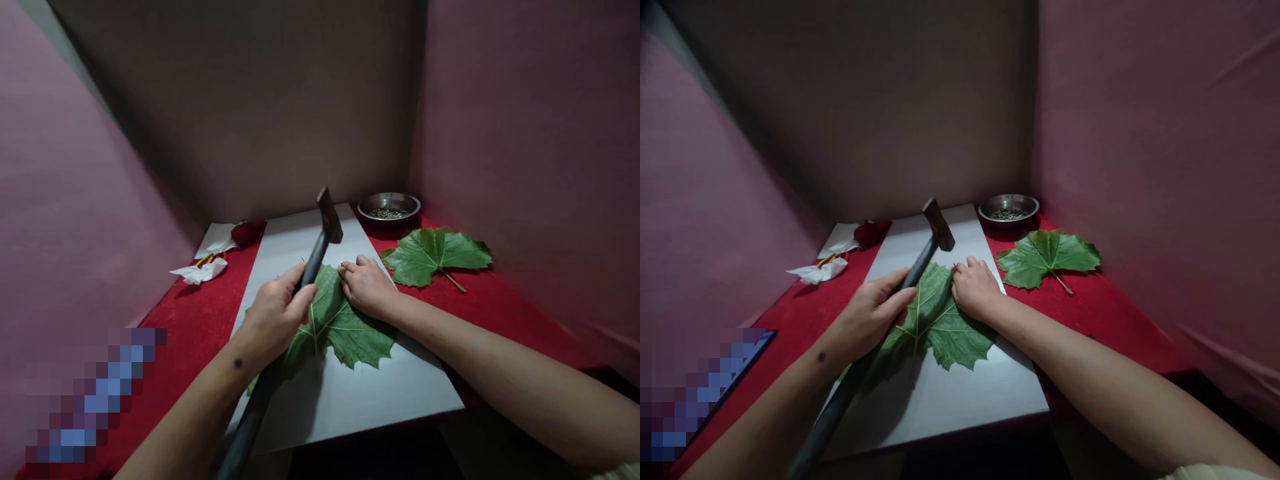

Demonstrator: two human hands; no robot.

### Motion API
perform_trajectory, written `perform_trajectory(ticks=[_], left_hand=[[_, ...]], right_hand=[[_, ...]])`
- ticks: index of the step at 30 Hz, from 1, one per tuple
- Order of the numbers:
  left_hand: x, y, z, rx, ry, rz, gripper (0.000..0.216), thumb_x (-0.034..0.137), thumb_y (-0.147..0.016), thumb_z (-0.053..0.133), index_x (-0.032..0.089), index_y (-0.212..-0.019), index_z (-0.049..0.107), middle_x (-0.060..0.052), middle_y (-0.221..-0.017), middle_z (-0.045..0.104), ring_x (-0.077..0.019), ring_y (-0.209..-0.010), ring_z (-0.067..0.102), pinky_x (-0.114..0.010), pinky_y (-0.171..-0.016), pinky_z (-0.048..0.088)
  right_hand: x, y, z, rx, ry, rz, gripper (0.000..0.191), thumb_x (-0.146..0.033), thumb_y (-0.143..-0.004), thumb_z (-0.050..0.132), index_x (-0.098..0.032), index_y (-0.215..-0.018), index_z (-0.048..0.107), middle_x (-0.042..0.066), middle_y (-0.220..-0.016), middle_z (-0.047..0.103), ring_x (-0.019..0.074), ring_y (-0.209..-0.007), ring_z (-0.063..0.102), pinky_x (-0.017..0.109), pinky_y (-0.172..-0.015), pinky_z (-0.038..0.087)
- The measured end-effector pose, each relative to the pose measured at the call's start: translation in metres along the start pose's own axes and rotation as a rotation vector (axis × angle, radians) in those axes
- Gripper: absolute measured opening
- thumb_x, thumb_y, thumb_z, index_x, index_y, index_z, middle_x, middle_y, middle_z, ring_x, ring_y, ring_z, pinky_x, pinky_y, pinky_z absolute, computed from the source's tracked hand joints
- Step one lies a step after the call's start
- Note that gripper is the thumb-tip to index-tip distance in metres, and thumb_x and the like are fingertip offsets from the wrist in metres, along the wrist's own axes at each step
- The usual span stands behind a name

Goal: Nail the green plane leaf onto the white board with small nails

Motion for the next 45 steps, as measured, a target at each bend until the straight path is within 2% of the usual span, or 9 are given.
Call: perform_trajectory(ticks=[4,10,16,20,25,28,35,41,45], left_hand=[[0.012,0.011,-0.015,0.135,0.005,0.035,0.014,0.03,-0.084,0.045,0.019,-0.087,0.053,0.007,-0.051,0.043,-0.0093,-0.044,0.038,-0.019,-0.043,0.029],[-0.018,-0.003,0.013,-0.07,-0.007,-0.035,0.012,0.025,-0.082,0.045,0.017,-0.077,0.053,0.006,-0.05,0.044,-0.0098,-0.045,0.041,-0.019,-0.045,0.031],[-0.002,0.01,-0.01,0.024,0.13,-0.036,0.015,0.031,-0.085,0.048,0.018,-0.092,0.054,0.007,-0.049,0.043,-0.0077,-0.042,0.035,-0.017,-0.039,0.027],[0.0,0.016,-0.02,0.03,0.269,-0.054,0.015,0.032,-0.086,0.048,0.018,-0.088,0.053,0.007,-0.048,0.043,-0.0073,-0.04,0.034,-0.017,-0.038,0.027],[-0.023,0.019,-0.017,0.035,0.355,-0.143,0.015,0.031,-0.084,0.049,0.017,-0.081,0.052,0.006,-0.047,0.044,-0.0068,-0.038,0.035,-0.016,-0.037,0.028],[-0.031,0.025,-0.015,0.031,0.392,-0.174,0.014,0.029,-0.083,0.049,0.016,-0.085,0.053,0.007,-0.047,0.043,-0.0066,-0.038,0.035,-0.016,-0.036,0.028],[-0.033,0.037,-0.012,0.008,0.468,-0.21,0.018,0.03,-0.084,0.049,0.016,-0.094,0.055,0.007,-0.048,0.042,-0.0054,-0.036,0.034,-0.015,-0.034,0.027],[-0.033,0.049,-0.014,0.049,0.598,-0.223,0.014,0.03,-0.083,0.05,0.016,-0.087,0.053,0.007,-0.048,0.043,-0.0047,-0.034,0.033,-0.015,-0.031,0.025],[-0.038,0.055,-0.016,0.077,0.624,-0.227,0.013,0.029,-0.083,0.05,0.016,-0.085,0.053,0.006,-0.048,0.043,-0.0046,-0.034,0.032,-0.015,-0.032,0.025]], right_hand=[[0.0,0.0,-0.001,-0.005,-0.002,0.003,0.032,-0.026,-0.091,0.037,-0.014,-0.11,0.06,0.01,-0.114,0.06,0.0273,-0.097,0.043,0.039,-0.077,0.031],[-0.001,0.0,-0.001,0.012,-0.012,0.009,0.031,-0.027,-0.091,0.037,-0.014,-0.106,0.062,0.01,-0.108,0.062,0.0272,-0.096,0.043,0.038,-0.077,0.031],[-0.001,0.001,-0.001,0.022,-0.011,-0.006,0.032,-0.026,-0.091,0.038,-0.014,-0.11,0.061,0.011,-0.111,0.061,0.0268,-0.095,0.043,0.038,-0.077,0.031],[0.002,0.002,-0.001,0.052,-0.048,-0.001,0.029,-0.028,-0.091,0.04,-0.019,-0.109,0.062,0.007,-0.107,0.063,0.0245,-0.09,0.042,0.036,-0.076,0.031],[0.003,0.004,-0.002,0.096,-0.119,0.001,0.03,-0.028,-0.092,0.039,-0.02,-0.105,0.065,0.005,-0.106,0.064,0.021,-0.084,0.043,0.033,-0.082,0.033],[0.004,0.006,-0.003,0.119,-0.134,0.008,0.029,-0.027,-0.091,0.042,-0.019,-0.103,0.067,0.005,-0.107,0.065,0.0216,-0.086,0.045,0.033,-0.082,0.034],[0.005,0.005,-0.008,0.09,-0.142,0.004,0.029,-0.023,-0.091,0.042,-0.016,-0.105,0.067,0.006,-0.101,0.068,0.0215,-0.088,0.051,0.032,-0.083,0.037],[0.007,0.007,-0.01,0.057,-0.115,-0.027,0.028,-0.02,-0.089,0.044,-0.016,-0.102,0.068,0.007,-0.098,0.068,0.0221,-0.091,0.056,0.034,-0.084,0.04],[0.007,0.01,-0.01,0.105,-0.095,-0.077,0.026,-0.021,-0.087,0.045,-0.016,-0.094,0.07,0.008,-0.095,0.067,0.0229,-0.09,0.055,0.034,-0.082,0.042]])
Point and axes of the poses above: each hand's wrist, its own y-axis away from the middle knuckle, its own z-axis out of the palm, x = y × z, the point moved 6 cm from there along -y, towards the middle knuckle
